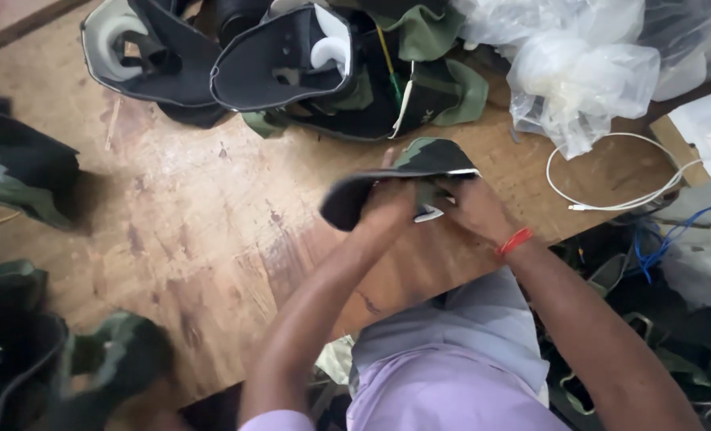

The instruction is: The person is seen inserting reinforcement or lining materials into shoe uppers at a manufacturing workstation.

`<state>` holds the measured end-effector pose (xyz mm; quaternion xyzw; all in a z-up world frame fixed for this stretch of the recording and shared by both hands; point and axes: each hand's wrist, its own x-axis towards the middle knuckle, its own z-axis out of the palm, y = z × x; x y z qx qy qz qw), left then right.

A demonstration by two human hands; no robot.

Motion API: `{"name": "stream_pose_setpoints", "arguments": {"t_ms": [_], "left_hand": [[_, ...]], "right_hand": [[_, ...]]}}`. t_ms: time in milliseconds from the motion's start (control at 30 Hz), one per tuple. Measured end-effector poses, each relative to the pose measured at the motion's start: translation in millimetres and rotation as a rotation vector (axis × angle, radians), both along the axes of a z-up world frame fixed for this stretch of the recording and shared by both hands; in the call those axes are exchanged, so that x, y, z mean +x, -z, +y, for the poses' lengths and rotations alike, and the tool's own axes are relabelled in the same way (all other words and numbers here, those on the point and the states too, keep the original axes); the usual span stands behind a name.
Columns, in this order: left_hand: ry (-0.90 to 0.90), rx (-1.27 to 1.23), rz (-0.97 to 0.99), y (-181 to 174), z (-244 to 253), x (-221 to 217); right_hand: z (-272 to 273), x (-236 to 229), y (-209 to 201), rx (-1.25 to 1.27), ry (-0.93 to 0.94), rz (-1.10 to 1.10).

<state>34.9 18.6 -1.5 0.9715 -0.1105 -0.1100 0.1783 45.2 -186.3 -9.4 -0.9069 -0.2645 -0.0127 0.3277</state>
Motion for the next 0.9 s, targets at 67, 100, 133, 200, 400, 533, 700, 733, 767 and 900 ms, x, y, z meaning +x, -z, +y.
{"name": "stream_pose_setpoints", "arguments": {"t_ms": [67,100,133,200,400,533,700,733,767,900], "left_hand": [[0.006,0.009,-0.018,-15,-2,0],[0.016,0.010,-0.023,-20,-5,-5],[0.020,0.011,-0.012,-22,-9,-9],[0.040,0.017,-0.052,-28,-12,-13],[0.082,0.025,-0.214,21,-20,2],[0.056,-0.061,-0.151,17,-33,11],[-0.047,-0.064,-0.045,24,-51,17],[-0.043,-0.065,-0.044,28,-51,18],[-0.056,-0.078,-0.115,33,-52,16],[-0.106,-0.125,-0.413,55,-52,17]], "right_hand": [[-6,8,17,0.004,-0.035,-0.022],[-12,7,28,0.002,-0.065,-0.032],[-8,3,18,0.003,-0.061,-0.021],[2,1,-5,0.278,-0.137,0.181],[-15,14,23,0.142,0.034,0.271],[-20,4,6,0.194,0.094,0.290],[-16,-7,-45,0.287,0.191,0.407],[-16,-7,-47,0.287,0.195,0.408],[-16,-8,-48,0.247,0.214,0.412],[-16,-3,-45,0.140,0.147,0.241]]}}
